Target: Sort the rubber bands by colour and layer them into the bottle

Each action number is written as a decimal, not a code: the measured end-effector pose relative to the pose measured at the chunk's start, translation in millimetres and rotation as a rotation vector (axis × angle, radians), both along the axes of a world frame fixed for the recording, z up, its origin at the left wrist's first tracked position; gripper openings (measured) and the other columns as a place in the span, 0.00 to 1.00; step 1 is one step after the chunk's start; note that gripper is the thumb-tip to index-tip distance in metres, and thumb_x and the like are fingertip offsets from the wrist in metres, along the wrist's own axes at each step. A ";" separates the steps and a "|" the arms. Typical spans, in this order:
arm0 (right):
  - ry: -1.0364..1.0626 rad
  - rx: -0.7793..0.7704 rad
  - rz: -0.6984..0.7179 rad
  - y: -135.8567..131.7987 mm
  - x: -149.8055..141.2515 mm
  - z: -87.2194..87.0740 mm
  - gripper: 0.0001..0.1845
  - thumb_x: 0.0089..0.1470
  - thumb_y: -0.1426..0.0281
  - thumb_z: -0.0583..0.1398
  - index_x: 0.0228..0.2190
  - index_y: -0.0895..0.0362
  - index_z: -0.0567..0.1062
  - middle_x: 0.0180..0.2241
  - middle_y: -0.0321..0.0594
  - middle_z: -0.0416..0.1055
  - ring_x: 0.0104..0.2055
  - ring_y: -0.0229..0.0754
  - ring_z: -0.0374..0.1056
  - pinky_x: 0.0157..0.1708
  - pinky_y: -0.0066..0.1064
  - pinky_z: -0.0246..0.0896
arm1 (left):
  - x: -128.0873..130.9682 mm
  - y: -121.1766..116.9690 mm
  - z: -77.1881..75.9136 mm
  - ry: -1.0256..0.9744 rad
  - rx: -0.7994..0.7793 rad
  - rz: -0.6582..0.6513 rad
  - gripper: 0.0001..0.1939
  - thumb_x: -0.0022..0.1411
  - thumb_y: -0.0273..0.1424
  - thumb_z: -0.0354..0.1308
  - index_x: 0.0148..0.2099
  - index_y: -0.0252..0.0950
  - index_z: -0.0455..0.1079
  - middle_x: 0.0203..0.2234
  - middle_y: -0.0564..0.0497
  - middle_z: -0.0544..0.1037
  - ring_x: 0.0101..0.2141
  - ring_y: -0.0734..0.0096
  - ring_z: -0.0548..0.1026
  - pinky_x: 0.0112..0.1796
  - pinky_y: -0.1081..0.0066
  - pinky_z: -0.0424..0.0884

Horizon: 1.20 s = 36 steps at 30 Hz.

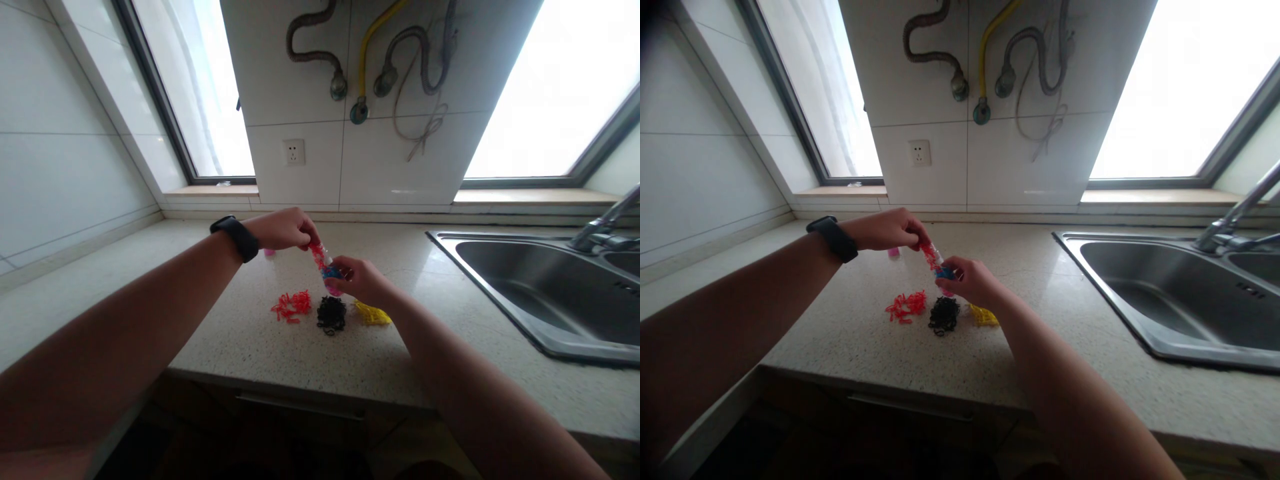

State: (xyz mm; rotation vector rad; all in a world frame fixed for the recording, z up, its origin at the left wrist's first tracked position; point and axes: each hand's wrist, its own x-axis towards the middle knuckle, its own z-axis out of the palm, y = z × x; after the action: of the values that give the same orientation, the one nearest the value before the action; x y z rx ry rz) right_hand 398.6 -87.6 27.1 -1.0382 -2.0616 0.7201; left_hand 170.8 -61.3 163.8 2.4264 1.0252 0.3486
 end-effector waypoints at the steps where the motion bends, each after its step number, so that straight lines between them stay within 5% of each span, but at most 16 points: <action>1: 0.007 -0.003 0.001 0.4 0.0 -0.4 0.16 0.53 0.60 0.66 0.41 0.56 0.78 0.30 0.37 0.75 0.30 0.38 0.68 0.32 0.31 0.63 | -0.6 0.2 0.1 -0.012 -0.005 0.007 0.15 0.54 0.25 0.56 0.42 0.31 0.80 0.34 0.44 0.84 0.35 0.67 0.80 0.38 0.69 0.74; 10: 0.049 -0.019 0.006 1.5 0.6 -1.4 0.17 0.53 0.60 0.66 0.42 0.56 0.78 0.31 0.38 0.76 0.30 0.38 0.68 0.33 0.31 0.64 | -0.7 -4.2 2.0 -0.145 0.042 -0.010 0.13 0.54 0.26 0.64 0.44 0.31 0.77 0.40 0.42 0.83 0.38 0.67 0.80 0.42 0.66 0.76; 27: 0.332 -0.159 0.111 7.9 -2.6 -0.1 0.18 0.51 0.63 0.67 0.42 0.59 0.74 0.38 0.44 0.76 0.37 0.41 0.73 0.41 0.36 0.69 | 5.2 -20.7 2.3 -0.581 0.010 0.002 0.14 0.66 0.24 0.51 0.53 0.31 0.69 0.50 0.40 0.78 0.49 0.67 0.78 0.49 0.63 0.74; 36: 0.402 -0.242 0.198 8.3 2.8 3.6 0.16 0.52 0.63 0.66 0.40 0.60 0.74 0.39 0.45 0.76 0.40 0.43 0.72 0.45 0.38 0.67 | -15.3 -14.4 -17.1 -0.349 0.123 0.045 0.14 0.65 0.31 0.55 0.51 0.32 0.72 0.43 0.43 0.79 0.42 0.70 0.76 0.40 0.69 0.73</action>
State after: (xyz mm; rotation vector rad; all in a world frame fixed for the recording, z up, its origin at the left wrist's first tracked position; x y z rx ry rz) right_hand 401.4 -79.3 30.7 -0.7437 -1.7678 1.1983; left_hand 155.5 -75.6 146.7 2.3366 0.9242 0.8391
